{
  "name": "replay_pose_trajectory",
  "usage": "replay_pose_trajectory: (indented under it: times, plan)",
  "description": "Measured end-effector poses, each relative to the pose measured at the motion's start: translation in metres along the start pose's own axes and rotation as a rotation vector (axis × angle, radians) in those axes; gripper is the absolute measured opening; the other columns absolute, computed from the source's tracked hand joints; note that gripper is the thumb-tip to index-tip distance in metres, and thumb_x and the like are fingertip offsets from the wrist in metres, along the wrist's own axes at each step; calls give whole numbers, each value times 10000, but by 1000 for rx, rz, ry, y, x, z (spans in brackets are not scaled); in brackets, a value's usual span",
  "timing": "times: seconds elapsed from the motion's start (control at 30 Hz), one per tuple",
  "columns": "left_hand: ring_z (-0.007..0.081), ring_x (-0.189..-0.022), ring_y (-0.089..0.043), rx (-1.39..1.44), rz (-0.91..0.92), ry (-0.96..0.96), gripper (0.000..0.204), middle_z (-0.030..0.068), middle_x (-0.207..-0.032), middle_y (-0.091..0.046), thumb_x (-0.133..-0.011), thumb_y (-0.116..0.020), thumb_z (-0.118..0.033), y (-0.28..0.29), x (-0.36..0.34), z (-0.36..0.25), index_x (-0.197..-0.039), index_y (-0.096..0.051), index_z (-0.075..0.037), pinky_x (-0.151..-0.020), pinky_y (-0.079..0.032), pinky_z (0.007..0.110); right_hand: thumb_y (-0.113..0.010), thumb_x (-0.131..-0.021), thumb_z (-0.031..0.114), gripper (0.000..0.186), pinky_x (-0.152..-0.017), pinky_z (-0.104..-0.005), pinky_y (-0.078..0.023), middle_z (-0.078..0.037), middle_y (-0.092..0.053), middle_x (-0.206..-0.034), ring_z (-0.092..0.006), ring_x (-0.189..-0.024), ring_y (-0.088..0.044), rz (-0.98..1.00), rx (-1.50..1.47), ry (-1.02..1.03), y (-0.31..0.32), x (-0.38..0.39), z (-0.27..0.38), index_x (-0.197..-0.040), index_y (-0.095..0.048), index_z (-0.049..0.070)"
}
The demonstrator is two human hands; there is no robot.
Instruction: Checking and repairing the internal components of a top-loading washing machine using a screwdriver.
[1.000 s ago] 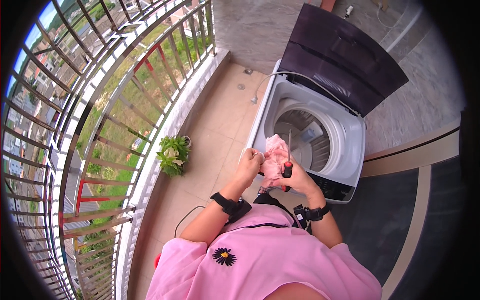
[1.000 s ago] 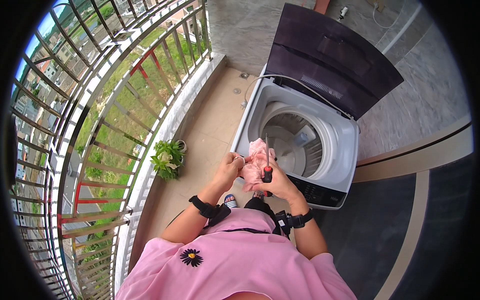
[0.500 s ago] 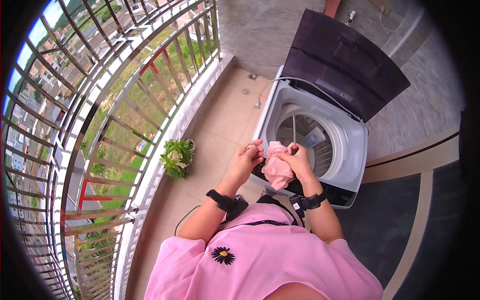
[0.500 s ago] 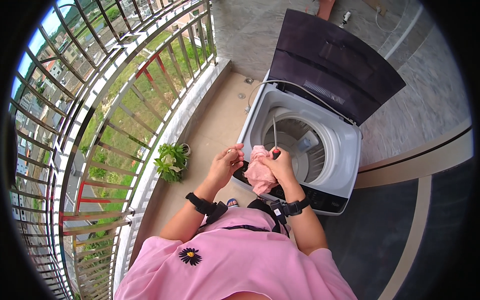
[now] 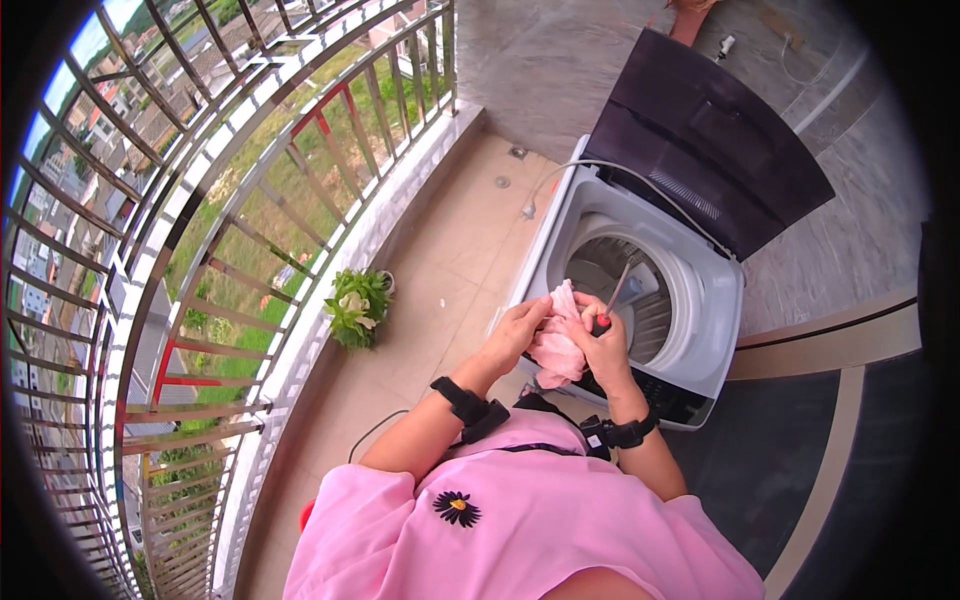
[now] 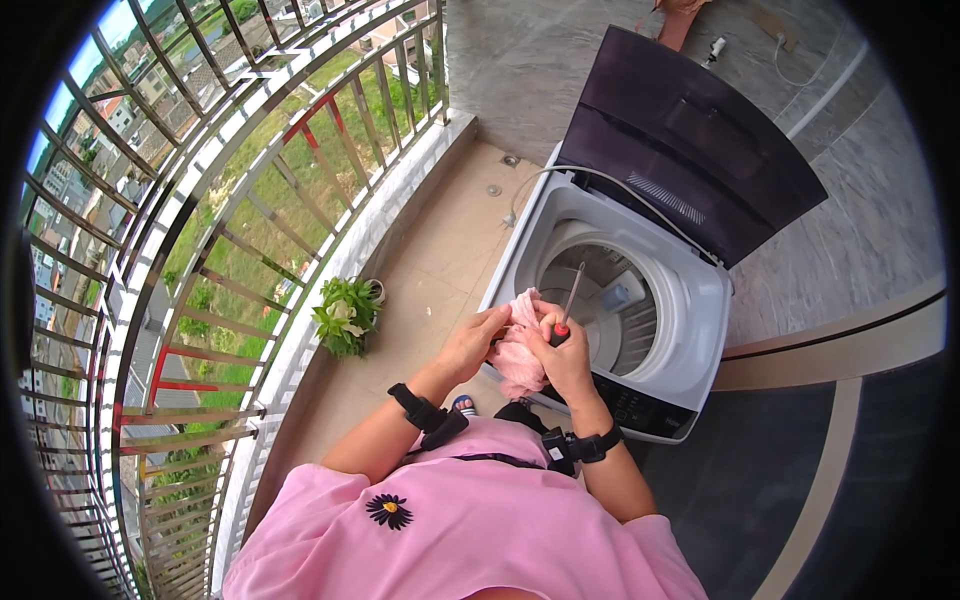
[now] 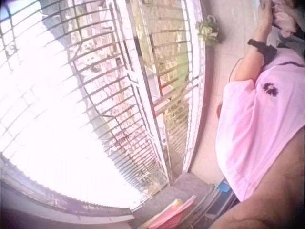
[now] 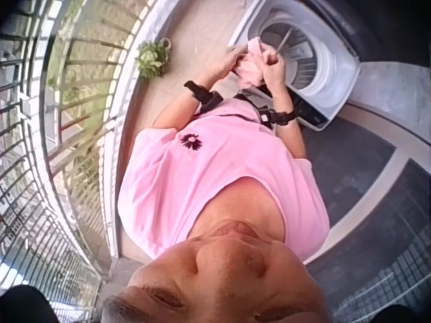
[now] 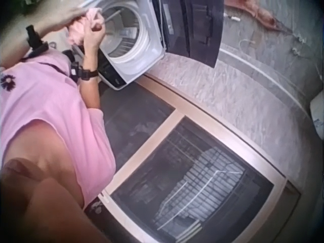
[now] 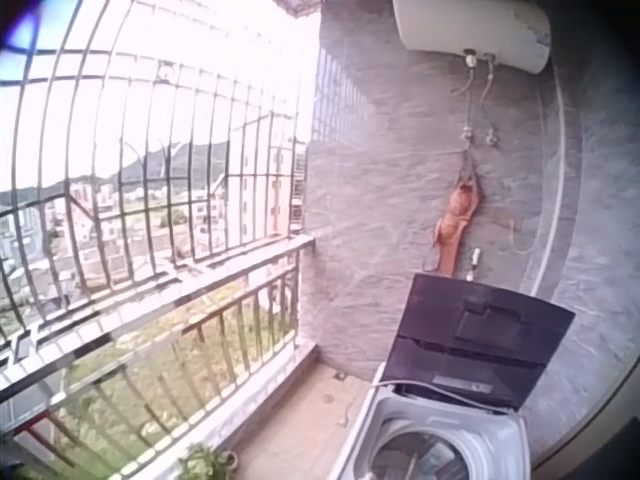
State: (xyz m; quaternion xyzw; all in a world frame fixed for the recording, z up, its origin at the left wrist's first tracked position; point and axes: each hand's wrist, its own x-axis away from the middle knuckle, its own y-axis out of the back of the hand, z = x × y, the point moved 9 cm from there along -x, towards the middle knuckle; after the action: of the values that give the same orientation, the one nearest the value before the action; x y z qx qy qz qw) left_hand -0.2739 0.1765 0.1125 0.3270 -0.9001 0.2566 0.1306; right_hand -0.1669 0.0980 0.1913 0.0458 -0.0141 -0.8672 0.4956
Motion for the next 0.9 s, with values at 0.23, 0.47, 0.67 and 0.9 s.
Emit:
replay_pose_trajectory:
  times: [0.23,0.47,0.67,0.9]
  plan:
    - [58,-536,-502,-331,-77,31,311,-18,-665,-618,-886,-734,-308,-1,8,-3,-938,-744,-2,-459,-422,257,-754,-791,23,365,-703,-277,-457,-52,-569,-810,-114,-748,-525,23,221,-235,9,14,-35,-683,-409,68]
    - [131,-887,-648,-77,-160,12,306,57,-965,-711,-976,-592,-274,81,3,24,-1011,-718,3,-797,-539,298,-730,-776,33,319,-754,-354,-480,-182,-677,-965,-268,-837,-630,-72,455,-61,9,5,-48,-679,-426,31]
    - [163,-767,-657,-293,-513,181,343,91,-841,-705,-948,-520,-266,265,-3,82,-1003,-691,26,-695,-530,311,-715,-764,9,316,-743,-352,-456,-138,-624,-903,-262,-771,-573,-123,564,-63,-9,-7,-38,-674,-414,38]
    - [371,-908,-673,-856,-526,353,293,206,-904,-704,-811,-588,-264,440,-86,169,-946,-741,-53,-830,-531,435,-641,-811,-32,321,-762,-328,-419,-106,-543,-858,-218,-766,-506,-303,707,-159,-10,-4,-47,-684,-356,45]
